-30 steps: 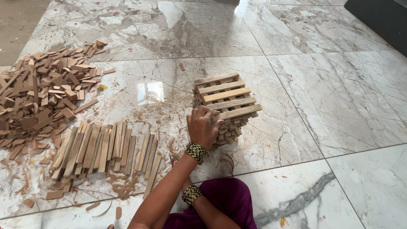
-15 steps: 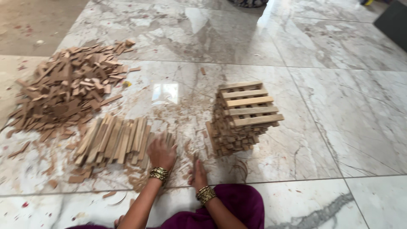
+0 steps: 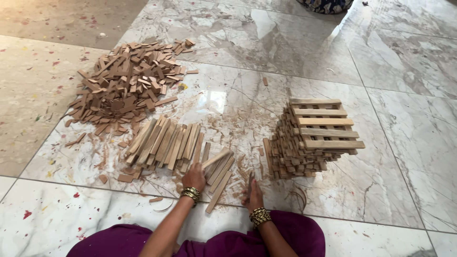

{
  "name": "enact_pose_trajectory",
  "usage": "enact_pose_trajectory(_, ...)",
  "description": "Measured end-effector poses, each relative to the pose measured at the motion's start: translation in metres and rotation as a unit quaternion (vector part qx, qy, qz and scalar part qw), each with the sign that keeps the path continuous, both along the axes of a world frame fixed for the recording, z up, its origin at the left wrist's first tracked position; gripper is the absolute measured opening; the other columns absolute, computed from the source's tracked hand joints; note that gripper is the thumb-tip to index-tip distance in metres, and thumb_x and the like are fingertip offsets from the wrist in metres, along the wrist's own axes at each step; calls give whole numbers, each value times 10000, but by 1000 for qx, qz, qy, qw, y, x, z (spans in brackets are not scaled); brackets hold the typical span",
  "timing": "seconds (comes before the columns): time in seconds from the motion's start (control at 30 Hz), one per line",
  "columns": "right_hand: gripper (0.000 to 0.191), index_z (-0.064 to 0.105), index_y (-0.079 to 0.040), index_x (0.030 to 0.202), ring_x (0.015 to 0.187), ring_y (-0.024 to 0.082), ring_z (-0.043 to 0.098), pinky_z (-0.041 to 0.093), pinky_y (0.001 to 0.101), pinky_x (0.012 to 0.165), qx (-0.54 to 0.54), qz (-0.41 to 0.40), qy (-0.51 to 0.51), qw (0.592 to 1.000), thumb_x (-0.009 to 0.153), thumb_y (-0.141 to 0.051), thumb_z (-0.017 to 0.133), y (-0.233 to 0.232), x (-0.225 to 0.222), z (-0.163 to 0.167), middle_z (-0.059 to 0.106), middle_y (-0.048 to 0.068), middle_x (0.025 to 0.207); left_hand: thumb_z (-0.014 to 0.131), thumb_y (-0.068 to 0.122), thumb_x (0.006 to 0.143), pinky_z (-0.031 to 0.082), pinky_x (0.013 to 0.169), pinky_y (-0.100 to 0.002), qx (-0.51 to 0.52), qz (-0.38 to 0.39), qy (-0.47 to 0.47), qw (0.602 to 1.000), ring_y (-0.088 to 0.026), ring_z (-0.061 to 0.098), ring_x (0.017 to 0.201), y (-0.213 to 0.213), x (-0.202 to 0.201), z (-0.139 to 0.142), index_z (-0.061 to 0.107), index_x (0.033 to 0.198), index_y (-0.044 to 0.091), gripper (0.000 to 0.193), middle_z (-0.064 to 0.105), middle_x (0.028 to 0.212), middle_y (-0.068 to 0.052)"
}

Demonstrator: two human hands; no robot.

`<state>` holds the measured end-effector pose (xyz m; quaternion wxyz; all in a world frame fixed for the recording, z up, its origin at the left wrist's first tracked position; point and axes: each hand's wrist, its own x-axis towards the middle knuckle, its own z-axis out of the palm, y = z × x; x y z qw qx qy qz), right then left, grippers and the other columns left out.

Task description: The person sits on a tiled floor and repeatedly picks up small wooden blocks, rubs them with a sanding block, and places them into a growing stack. The person handles the blocks one at a time, alternating between sanding and stacking.

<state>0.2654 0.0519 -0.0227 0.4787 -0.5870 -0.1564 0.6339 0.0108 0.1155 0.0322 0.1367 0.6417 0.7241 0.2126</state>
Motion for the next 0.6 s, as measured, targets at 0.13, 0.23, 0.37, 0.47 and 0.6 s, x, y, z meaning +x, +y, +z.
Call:
enact_pose_trajectory(0.13, 642, 495, -160, 1404, 515, 128, 530, 480, 326, 453, 6, -28, 20, 999, 953, -615, 523, 1, 11, 2, 637, 70, 797, 597, 196, 953, 650, 761, -451, -58, 29, -268, 961, -302, 758, 883, -10, -44, 15, 652, 1139, 79, 226, 757, 973, -157)
enact_pose_trajectory(0.23, 623, 524, -158, 1360, 496, 143, 520, 480, 337, 436, -2, -18, 9, 1000, 944, -621, 518, 1, 16, 4, 639, 70, 785, 453, 142, 1002, 687, 769, -380, -80, 38, -571, 816, -255, 792, 891, -31, -81, 9, 644, 1114, 16, 255, 770, 1008, -170)
enact_pose_trajectory(0.37, 585, 564, -144, 1297, 493, 149, 533, 488, 347, 429, -6, 56, -63, 996, 953, -611, 495, 0, 8, 6, 662, 73, 793, 407, 144, 1009, 684, 671, -384, -84, 12, -691, 718, -293, 808, 838, -62, -87, -18, 615, 1067, -75, 308, 771, 977, -230)
enact_pose_trajectory(0.47, 628, 586, -52, 1282, 512, 129, 555, 523, 331, 449, -1, 109, -139, 984, 1010, -607, 477, -3, -4, 6, 674, 65, 819, 577, 68, 944, 614, 639, -321, -146, 46, -651, 744, -218, 726, 790, -60, -60, -30, 525, 1232, -45, 313, 709, 1020, -184)
enact_pose_trajectory(0.6, 632, 438, -241, 1496, 490, 142, 526, 496, 327, 450, 8, 154, -197, 968, 962, -581, 439, -10, -8, 8, 646, 81, 790, 704, 222, 933, 596, 596, -226, -209, 12, -637, 742, -110, 715, 757, -44, -44, -19, 521, 1301, 18, 459, 724, 1008, -110)
